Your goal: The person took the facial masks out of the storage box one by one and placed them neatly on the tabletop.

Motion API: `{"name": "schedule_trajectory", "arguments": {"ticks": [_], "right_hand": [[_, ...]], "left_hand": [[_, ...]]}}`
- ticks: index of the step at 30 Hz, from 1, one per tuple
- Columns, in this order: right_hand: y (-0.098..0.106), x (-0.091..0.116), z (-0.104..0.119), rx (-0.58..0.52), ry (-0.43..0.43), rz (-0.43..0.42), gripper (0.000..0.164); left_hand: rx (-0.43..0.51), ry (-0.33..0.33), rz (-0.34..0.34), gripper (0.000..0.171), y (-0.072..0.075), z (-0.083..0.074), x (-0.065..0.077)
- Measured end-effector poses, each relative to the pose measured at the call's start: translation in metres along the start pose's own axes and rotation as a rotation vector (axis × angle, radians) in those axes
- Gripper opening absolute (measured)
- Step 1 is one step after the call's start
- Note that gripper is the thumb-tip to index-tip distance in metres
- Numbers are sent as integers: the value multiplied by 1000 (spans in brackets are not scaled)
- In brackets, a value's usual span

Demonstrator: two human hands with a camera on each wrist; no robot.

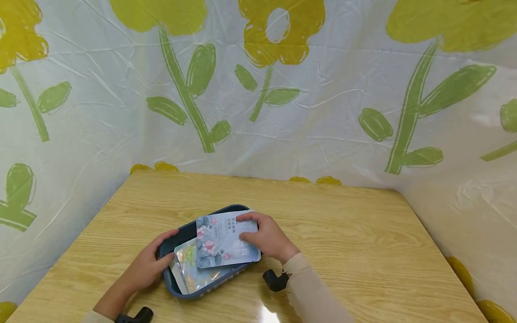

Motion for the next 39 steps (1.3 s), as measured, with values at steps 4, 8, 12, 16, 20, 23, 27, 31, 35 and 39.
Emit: {"name": "schedule_trajectory", "arguments": {"ticks": [4, 8, 12, 16, 20, 23, 27, 31, 35, 39], "right_hand": [[16, 2, 2, 0, 9, -29, 36], [30, 4, 2, -9, 2, -61, 36], [42, 4, 1, -26, -8, -80, 36], [57, 6, -1, -30, -13, -116, 37], [75, 8, -5, -18, -22, -175, 39], [89, 10, -8, -17, -23, -215, 41], [104, 12, -10, -16, -16, -255, 42], [115, 14, -12, -14, -14, -293, 44], [126, 15, -17, -32, -26, -335, 43], [137, 16, -23, -26, -47, -382, 44]], "left_hand": [[0, 1, -1, 57, 3, 3, 0], [-9, 2, 1, 57, 8, 5, 1], [-18, 9, -8, 58, 15, 7, 3], [-31, 18, -7, 58, 19, 9, 4], [-39, 20, -16, 58, 20, 12, 5], [-48, 20, -27, 58, 22, 15, 6], [-53, 28, -28, 57, 23, 17, 7], [-52, 34, -27, 57, 23, 17, 8], [-47, 37, -26, 57, 24, 17, 8], [-38, 42, -23, 57, 23, 18, 8]]}}
Point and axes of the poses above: each hand's wrist, its own x-axis away from the middle knuckle, its own y-axis out of the back of the hand, z = x × y, the point moved 9 cm from there along -x, towards the middle knuckle, and after that the axes turned 15 degrees about -x, right-handed, at the moved point
